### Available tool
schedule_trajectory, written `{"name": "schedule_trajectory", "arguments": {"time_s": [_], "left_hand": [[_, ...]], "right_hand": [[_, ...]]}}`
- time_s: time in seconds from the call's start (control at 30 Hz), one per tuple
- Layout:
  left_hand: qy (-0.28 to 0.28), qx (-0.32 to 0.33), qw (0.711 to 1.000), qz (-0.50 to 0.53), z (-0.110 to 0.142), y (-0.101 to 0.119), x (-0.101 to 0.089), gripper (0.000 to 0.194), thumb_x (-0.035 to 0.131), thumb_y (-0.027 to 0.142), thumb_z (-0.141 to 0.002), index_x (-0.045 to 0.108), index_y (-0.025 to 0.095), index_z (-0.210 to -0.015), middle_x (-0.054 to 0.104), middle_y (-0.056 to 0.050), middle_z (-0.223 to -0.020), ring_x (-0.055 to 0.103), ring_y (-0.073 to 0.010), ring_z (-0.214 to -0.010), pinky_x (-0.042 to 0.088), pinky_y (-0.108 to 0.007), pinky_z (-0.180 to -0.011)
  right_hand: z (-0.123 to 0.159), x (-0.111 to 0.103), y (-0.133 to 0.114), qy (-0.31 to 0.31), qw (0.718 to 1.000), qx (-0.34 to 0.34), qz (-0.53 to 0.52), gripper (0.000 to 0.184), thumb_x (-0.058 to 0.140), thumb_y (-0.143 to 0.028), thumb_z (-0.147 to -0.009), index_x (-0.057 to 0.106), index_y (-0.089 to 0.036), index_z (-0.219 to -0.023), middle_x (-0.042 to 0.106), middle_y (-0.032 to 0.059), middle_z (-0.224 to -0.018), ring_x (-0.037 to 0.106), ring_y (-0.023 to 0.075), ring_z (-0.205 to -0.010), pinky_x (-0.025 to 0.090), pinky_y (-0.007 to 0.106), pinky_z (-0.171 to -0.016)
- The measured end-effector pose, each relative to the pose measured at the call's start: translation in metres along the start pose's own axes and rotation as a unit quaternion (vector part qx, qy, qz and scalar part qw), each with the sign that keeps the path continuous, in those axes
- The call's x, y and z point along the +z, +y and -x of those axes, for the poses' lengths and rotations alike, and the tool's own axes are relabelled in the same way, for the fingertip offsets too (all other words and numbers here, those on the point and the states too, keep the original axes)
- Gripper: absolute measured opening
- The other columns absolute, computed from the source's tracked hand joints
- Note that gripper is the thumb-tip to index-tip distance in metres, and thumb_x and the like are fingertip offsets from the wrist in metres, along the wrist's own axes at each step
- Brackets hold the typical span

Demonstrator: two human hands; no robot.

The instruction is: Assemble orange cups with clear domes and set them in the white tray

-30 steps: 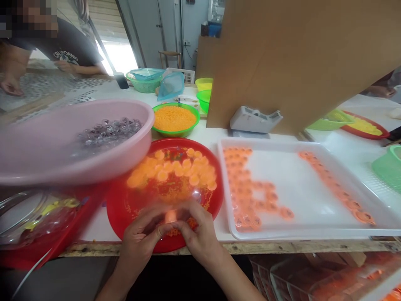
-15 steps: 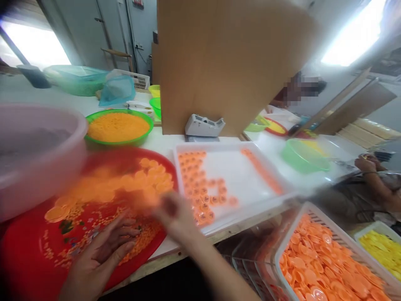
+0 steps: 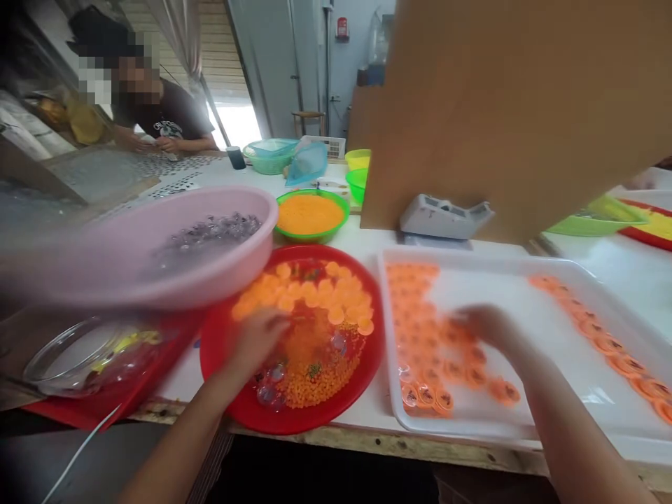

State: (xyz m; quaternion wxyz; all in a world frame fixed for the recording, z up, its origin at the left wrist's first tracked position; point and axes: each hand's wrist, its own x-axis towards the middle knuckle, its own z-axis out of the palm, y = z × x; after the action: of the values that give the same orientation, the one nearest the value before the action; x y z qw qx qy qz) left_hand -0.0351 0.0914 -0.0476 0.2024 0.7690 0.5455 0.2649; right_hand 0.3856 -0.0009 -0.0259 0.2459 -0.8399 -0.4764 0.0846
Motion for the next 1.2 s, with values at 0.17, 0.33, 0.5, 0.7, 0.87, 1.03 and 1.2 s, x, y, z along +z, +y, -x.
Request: {"name": "schedule_trajectory", "arguments": {"time_s": [0.17,0.33,0.5,0.7,0.87,1.03,1.2], "left_hand": [[0.019,-0.020,0.998,-0.053,-0.025,0.002,0.011,0.030,0.054,0.005,-0.075,0.066,0.015,-0.101,0.066,-0.015,-0.106,0.062,-0.0289,-0.099,0.047,-0.040,-0.086],[-0.011,0.018,0.998,-0.056,-0.027,-0.004,0.013,0.029,0.052,0.007,-0.078,0.064,0.015,-0.104,0.066,-0.014,-0.107,0.061,-0.0290,-0.104,0.045,-0.041,-0.090],[-0.035,0.073,0.997,-0.021,0.001,-0.004,0.012,0.038,0.058,0.009,-0.076,0.060,0.022,-0.112,0.066,-0.008,-0.111,0.059,-0.0257,-0.106,0.045,-0.039,-0.093],[-0.001,0.062,0.988,0.143,0.043,0.011,0.015,0.037,0.060,0.010,-0.077,0.058,0.023,-0.112,0.065,-0.005,-0.103,0.062,-0.0206,-0.095,0.051,-0.035,-0.085],[-0.024,-0.011,0.965,0.260,0.055,0.022,0.001,0.035,0.071,0.018,-0.070,0.065,0.022,-0.105,0.060,-0.006,-0.100,0.062,-0.0195,-0.090,0.055,-0.029,-0.075],[-0.084,-0.112,0.917,0.373,0.058,0.024,-0.013,0.023,0.072,0.014,-0.064,0.067,0.018,-0.086,0.061,-0.002,-0.088,0.065,-0.0162,-0.078,0.054,-0.024,-0.067],[-0.079,-0.178,0.881,0.430,0.064,0.016,-0.006,0.023,0.074,0.015,-0.061,0.063,0.019,-0.081,0.067,0.001,-0.075,0.065,-0.0140,-0.070,0.052,-0.022,-0.064]], "right_hand": [[0.066,0.018,-0.073,-0.044,0.990,-0.128,-0.050,0.022,0.063,-0.028,-0.076,0.073,-0.024,-0.096,0.073,0.0067,-0.082,0.064,0.0209,-0.060,0.051,0.034,-0.057],[0.142,0.080,-0.165,-0.169,0.927,-0.277,-0.186,0.023,0.055,-0.012,-0.080,0.071,-0.025,-0.091,0.071,0.0037,-0.084,0.066,0.0192,-0.073,0.052,0.030,-0.064],[0.139,0.131,-0.181,-0.189,0.925,-0.131,-0.303,0.018,0.060,-0.014,-0.077,0.070,-0.019,-0.092,0.071,0.0053,-0.082,0.065,0.0191,-0.072,0.052,0.031,-0.066],[0.134,0.140,-0.189,-0.268,0.821,0.021,-0.503,0.032,0.074,-0.039,-0.070,0.069,-0.017,-0.092,0.070,0.0045,-0.077,0.062,0.0175,-0.064,0.051,0.030,-0.059],[0.138,0.126,-0.191,-0.338,0.759,0.061,-0.554,0.028,0.077,-0.039,-0.067,0.073,-0.015,-0.082,0.066,0.0012,-0.064,0.056,0.0115,-0.056,0.044,0.025,-0.057],[0.133,0.130,-0.184,-0.373,0.760,0.051,-0.530,0.027,0.071,-0.041,-0.073,0.069,-0.015,-0.071,0.063,0.0007,-0.062,0.055,0.0116,-0.054,0.044,0.026,-0.056],[0.136,0.132,-0.179,-0.245,0.878,-0.008,-0.411,0.022,0.066,-0.038,-0.075,0.072,-0.018,-0.082,0.068,0.0046,-0.077,0.060,0.0176,-0.069,0.049,0.029,-0.063]]}}
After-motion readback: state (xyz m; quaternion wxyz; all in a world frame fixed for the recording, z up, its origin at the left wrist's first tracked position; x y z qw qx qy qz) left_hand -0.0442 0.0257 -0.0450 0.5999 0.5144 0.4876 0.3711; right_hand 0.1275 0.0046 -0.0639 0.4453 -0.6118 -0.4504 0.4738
